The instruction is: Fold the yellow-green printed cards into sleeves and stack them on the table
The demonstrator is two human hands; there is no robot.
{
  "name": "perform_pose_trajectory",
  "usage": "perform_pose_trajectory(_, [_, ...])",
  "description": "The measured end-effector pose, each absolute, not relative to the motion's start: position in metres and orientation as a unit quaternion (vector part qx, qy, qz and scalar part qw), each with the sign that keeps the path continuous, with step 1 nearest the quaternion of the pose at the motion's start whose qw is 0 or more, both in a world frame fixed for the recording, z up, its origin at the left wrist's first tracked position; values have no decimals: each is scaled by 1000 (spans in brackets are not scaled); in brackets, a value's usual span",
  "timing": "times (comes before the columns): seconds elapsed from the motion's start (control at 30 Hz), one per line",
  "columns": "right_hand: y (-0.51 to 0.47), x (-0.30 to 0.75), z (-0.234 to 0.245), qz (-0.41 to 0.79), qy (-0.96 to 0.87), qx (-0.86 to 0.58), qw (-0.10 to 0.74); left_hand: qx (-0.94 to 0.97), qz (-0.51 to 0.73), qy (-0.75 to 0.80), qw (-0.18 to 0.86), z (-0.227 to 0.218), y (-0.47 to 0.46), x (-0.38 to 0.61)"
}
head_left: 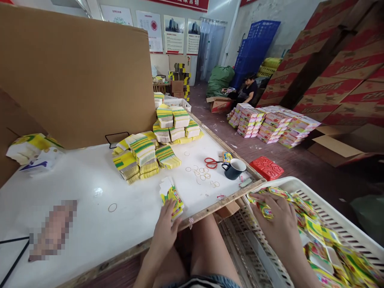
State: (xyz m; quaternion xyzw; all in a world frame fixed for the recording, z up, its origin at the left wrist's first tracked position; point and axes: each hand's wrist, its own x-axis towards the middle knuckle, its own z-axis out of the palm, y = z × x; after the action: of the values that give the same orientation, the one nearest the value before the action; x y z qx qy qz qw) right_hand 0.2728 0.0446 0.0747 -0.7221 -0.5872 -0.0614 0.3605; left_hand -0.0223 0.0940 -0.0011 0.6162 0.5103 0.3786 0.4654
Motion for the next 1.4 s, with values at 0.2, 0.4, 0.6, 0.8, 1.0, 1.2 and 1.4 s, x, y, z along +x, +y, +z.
perform_pose_trajectory(0.2, [84, 185, 15, 178, -602, -707, 326, 631, 340, 530, 453, -46, 97, -29])
perform_pose_trajectory(0.4, [118, 102, -36, 245, -583, -703, 325, 632, 358, 524, 445, -46, 85, -31])
perform_pose_trajectory(0.6, [120, 113, -41, 345, -545, -655, 393, 560, 441, 521, 469, -31, 82, -40])
perform_pose_trajectory(0.8, [95, 119, -22, 486, -479, -566, 463, 452, 525, 462, 554, -4, 90, -46])
perform_pose_trajectory(1.0, [77, 105, 0, 648, -331, -468, 501, 406, 527, 355, 657, 18, 86, -43])
perform_pose_trajectory(1.2, [73, 103, 10, 658, -346, -470, 475, 385, 530, 335, 678, 29, 80, -39])
perform_pose_trajectory(1.4, [68, 103, 15, 614, -410, -506, 446, 360, 556, 373, 650, 22, 80, -29])
